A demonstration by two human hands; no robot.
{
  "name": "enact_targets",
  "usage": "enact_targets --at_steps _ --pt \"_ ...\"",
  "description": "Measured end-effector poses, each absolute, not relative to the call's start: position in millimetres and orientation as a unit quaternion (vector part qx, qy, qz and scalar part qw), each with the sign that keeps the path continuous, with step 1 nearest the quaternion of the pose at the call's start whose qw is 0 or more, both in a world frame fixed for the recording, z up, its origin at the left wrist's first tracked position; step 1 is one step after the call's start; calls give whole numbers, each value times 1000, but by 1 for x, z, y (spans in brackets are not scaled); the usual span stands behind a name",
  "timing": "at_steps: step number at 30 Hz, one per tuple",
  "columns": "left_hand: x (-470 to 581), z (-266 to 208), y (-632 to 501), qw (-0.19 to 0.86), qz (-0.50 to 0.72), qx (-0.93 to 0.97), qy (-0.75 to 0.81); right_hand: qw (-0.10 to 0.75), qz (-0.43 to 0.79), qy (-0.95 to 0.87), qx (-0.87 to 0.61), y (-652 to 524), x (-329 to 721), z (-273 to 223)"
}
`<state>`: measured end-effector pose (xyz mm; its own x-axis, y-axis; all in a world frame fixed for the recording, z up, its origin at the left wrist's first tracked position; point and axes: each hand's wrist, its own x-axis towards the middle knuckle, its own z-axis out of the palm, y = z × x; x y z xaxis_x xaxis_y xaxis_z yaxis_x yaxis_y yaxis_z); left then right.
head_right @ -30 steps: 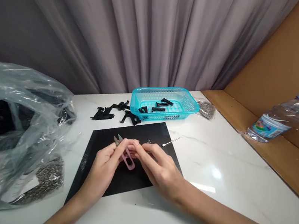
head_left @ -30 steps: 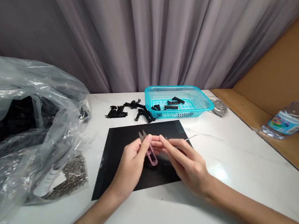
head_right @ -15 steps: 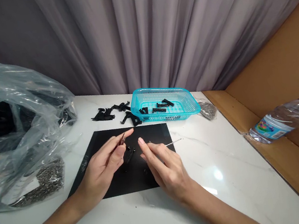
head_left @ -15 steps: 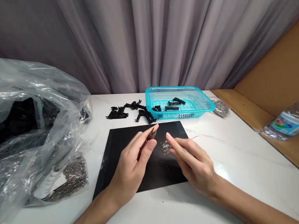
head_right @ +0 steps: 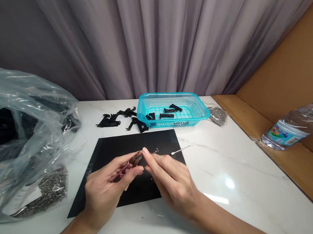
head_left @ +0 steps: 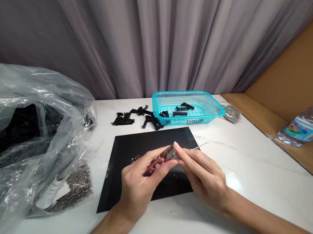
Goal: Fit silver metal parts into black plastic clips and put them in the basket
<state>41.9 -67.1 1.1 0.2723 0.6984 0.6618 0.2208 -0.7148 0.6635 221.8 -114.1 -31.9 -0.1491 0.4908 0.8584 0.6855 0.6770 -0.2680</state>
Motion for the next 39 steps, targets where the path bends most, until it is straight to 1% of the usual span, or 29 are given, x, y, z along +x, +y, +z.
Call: enact_targets --at_steps 4,11,19,29,39 --pt "43 1 -66 241 535 753 298 533 -78 -749 -385 -116 218 -34" --pt "44 0 -66 230 560 749 268 542 -54 -748 -380 -117 215 -32" --pt "46 5 -67 236 563 745 268 546 -46 -751 -369 -116 214 -34" --pt "45 2 -66 228 564 743 277 548 -47 -747 -374 -116 213 -35" --pt "45 2 -67 247 554 739 293 540 -61 -748 -381 -116 214 -33"
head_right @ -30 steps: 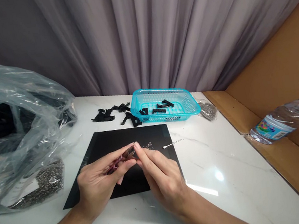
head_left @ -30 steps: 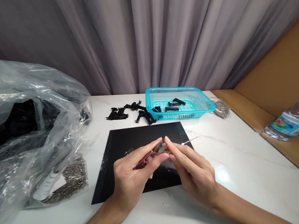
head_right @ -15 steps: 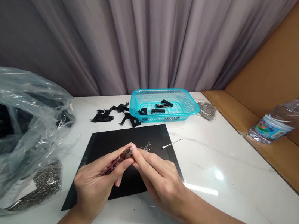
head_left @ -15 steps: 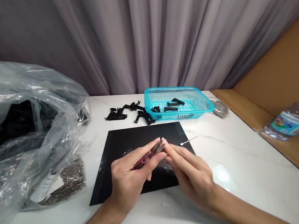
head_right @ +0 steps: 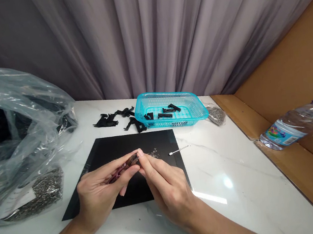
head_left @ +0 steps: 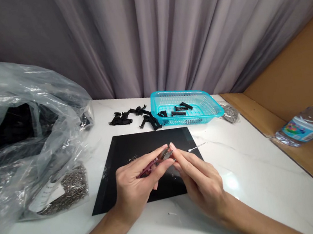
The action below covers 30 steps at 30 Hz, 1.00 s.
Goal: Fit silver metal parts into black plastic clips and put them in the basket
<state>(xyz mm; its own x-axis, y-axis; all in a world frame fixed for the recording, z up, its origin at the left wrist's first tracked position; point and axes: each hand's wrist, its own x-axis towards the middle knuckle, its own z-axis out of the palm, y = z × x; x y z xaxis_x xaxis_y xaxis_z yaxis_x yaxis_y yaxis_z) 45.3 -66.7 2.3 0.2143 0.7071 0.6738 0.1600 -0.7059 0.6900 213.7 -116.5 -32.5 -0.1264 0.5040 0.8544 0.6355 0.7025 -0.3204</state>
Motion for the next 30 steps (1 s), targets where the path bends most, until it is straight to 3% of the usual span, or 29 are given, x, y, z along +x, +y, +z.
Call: enact_targets --at_steps 30 --pt "47 3 -67 356 536 707 295 533 -128 -745 -379 -119 215 -21"
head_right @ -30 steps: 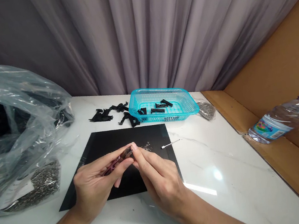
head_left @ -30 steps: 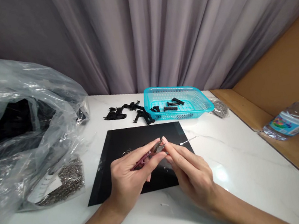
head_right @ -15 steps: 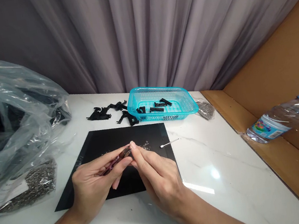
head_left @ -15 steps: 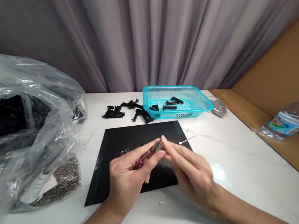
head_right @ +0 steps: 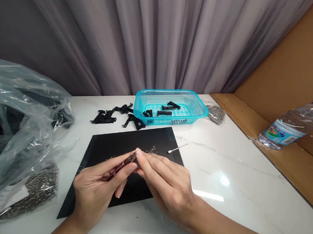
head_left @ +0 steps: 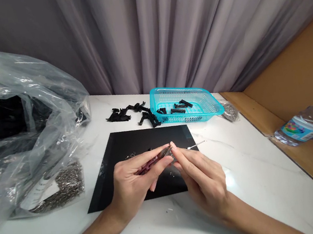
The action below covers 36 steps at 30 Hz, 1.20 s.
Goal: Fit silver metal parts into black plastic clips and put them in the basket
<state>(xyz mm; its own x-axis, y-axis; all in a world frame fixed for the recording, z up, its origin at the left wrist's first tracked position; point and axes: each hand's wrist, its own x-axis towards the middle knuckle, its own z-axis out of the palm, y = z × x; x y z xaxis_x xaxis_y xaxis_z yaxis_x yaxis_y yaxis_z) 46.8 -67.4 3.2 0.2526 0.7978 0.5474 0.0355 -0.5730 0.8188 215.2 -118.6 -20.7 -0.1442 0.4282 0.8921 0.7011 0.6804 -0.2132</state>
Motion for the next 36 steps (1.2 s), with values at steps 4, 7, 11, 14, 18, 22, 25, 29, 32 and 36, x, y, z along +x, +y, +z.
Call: enact_targets --at_steps 4,7,11,14,18,22,25,29,32,36 --pt "47 2 -69 351 547 703 289 536 -117 -745 -379 -120 215 -20" --pt "47 2 -69 342 551 706 284 539 -117 -743 -379 -121 214 -17" --pt "47 1 -70 334 552 707 289 540 -124 -741 -379 -121 213 -13" --pt "48 1 -71 330 555 706 291 539 -124 -739 -385 -121 213 -15" --pt "49 0 -71 330 556 706 290 538 -112 -737 -393 -122 213 -19" --pt "48 -2 -72 328 556 707 290 538 -113 -736 -395 -123 213 -16" --pt "48 -4 -73 324 557 708 289 541 -116 -736 -390 -124 212 -13" --pt "48 -4 -75 310 568 711 275 544 -119 -735 -388 -127 211 -11" --pt "48 -2 -77 296 574 714 271 545 -130 -735 -382 -129 211 -10" --pt "46 0 -79 293 571 716 274 545 -125 -740 -372 -130 211 -11"
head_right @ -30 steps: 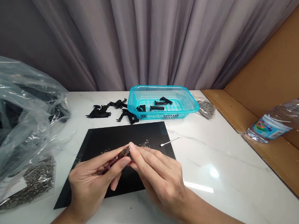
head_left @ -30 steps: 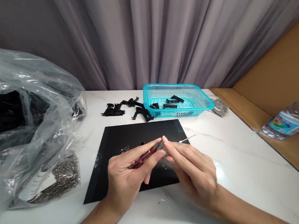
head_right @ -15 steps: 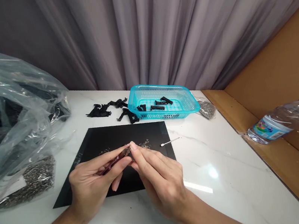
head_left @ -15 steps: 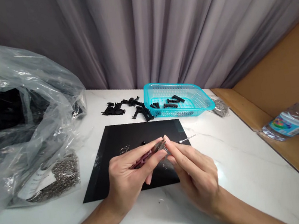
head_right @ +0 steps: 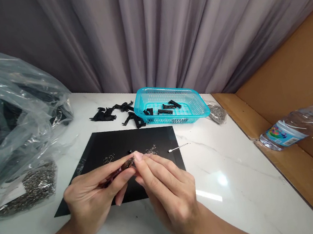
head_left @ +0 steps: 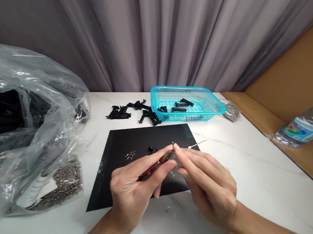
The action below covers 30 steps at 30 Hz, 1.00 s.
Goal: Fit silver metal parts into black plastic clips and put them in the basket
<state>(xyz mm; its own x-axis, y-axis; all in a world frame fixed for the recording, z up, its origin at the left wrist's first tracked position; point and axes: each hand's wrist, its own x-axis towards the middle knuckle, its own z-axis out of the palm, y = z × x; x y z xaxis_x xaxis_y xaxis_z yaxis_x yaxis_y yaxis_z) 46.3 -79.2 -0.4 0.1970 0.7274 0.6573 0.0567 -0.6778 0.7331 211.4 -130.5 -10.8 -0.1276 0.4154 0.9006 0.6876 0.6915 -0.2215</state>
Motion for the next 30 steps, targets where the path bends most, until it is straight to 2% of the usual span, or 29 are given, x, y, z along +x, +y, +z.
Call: enact_targets --at_steps 24,30 --pt "45 -3 -80 351 550 705 278 548 -127 -731 -385 -129 209 -11" --pt "44 -5 -80 407 540 675 295 530 -137 -739 -393 -127 214 -10"
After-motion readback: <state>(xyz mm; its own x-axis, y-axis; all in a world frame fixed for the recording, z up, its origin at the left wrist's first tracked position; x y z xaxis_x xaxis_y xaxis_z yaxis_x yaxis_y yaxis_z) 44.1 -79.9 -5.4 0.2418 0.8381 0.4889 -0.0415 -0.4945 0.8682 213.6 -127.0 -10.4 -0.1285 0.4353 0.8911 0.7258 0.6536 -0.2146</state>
